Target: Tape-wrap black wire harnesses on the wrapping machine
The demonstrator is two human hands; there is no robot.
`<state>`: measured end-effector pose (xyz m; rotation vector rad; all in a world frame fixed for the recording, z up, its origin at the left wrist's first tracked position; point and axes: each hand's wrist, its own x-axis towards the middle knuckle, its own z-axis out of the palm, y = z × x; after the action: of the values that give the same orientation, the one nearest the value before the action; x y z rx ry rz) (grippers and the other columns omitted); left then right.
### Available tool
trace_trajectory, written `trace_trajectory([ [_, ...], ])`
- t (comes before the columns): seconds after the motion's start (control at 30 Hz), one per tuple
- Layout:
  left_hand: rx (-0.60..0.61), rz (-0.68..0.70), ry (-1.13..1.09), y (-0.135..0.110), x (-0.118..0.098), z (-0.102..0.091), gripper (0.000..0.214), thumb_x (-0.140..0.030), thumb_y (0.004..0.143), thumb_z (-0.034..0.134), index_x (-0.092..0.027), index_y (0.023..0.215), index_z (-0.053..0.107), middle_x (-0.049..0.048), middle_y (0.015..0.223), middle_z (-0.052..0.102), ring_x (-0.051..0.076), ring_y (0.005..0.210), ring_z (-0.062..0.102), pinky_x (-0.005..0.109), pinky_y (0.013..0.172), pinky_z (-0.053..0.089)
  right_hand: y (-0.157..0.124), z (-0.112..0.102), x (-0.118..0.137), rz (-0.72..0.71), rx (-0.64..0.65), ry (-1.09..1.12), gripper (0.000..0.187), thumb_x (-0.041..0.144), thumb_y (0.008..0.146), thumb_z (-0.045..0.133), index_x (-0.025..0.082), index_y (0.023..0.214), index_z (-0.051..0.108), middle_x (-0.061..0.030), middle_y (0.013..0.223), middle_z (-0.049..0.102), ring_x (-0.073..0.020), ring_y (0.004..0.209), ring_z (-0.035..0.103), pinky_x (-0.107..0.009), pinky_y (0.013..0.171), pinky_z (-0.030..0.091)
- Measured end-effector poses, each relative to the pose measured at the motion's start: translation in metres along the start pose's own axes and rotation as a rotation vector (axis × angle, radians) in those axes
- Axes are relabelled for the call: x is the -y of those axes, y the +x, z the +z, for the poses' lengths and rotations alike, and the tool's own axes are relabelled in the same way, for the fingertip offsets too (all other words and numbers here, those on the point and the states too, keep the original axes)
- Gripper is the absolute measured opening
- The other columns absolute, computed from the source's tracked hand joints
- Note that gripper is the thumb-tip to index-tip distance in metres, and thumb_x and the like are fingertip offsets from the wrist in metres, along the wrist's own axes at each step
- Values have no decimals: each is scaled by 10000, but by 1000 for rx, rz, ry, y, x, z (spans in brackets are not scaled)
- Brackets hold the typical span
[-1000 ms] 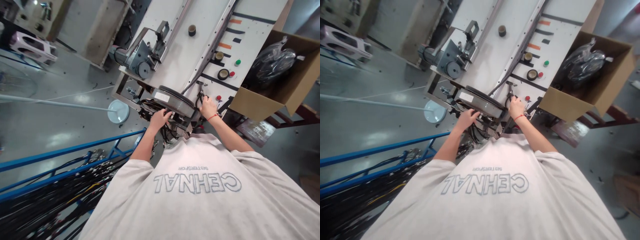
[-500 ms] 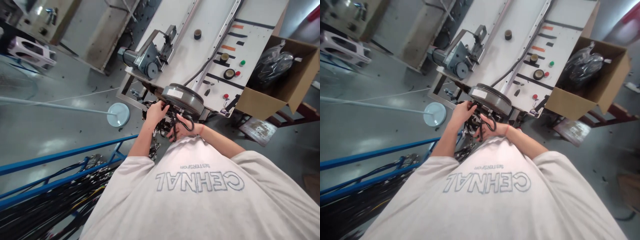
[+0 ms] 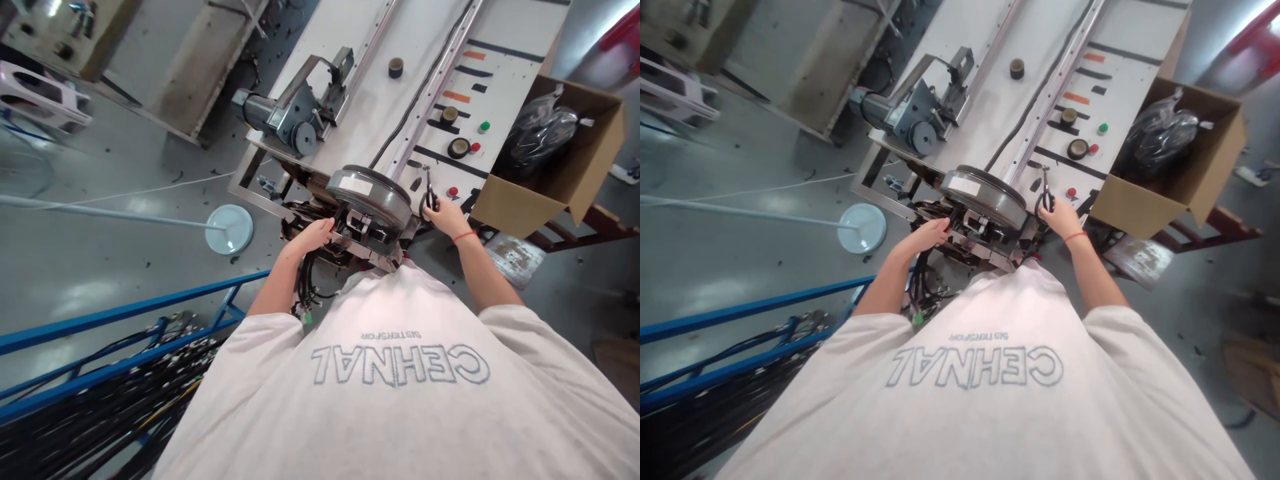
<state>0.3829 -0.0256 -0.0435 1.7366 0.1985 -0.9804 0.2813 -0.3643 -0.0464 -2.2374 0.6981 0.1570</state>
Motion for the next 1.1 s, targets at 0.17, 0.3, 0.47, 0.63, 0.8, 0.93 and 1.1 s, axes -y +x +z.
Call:
trace_trajectory([
  [0.17,309,-173,-201,-20,10,-4,421,-439,933,592,-180,648,423,-82,493,265,36,354,243,145,356,192,-17,-6,42,-131,246,185,461,586,871,560,173,676,628,-25,512,549,-148,496,495,-283,522,413],
  [0.3,632,-280,-378,-40,26,5,434,-476,965,499,-189,647,430,-91,449,238,55,320,242,168,324,250,-52,43,78,-138,873,599,483,631,846,581,170,709,632,37,431,457,-85,386,364,-237,414,305],
  [0.47,436,26,-136,-50,29,27,186,-323,892,612,-146,948,618,61,729,649,187,660,643,253,567,506,-47,119,94,-10,692,990,389,552,772,712,205,777,535,58,483,506,-77,391,426,-202,376,304],
  [0.63,-21,373,81,-45,38,52,305,22,680,552,-181,882,655,51,837,695,236,893,651,305,827,514,-74,145,93,-77,399,988,466,626,775,705,235,722,458,75,434,467,-76,345,379,-218,344,277],
  [0.8,119,287,92,-94,76,49,349,10,581,442,-213,772,630,16,623,675,201,612,626,298,663,496,-86,153,83,-13,651,942,483,608,664,802,219,669,516,30,510,571,-108,430,502,-226,379,387],
  [0.93,392,78,202,-139,124,7,266,-65,528,448,-227,643,625,-13,456,570,175,443,517,288,546,423,-52,143,73,15,605,1307,389,541,721,780,217,845,605,8,736,691,-125,700,653,-233,650,555],
  [1.1,325,-132,599,-146,187,-65,104,-131,503,536,-227,508,578,10,540,603,260,654,624,371,695,481,-45,141,70,-43,982,1080,406,546,769,747,156,840,655,-88,939,742,-166,885,691,-269,785,562],
])
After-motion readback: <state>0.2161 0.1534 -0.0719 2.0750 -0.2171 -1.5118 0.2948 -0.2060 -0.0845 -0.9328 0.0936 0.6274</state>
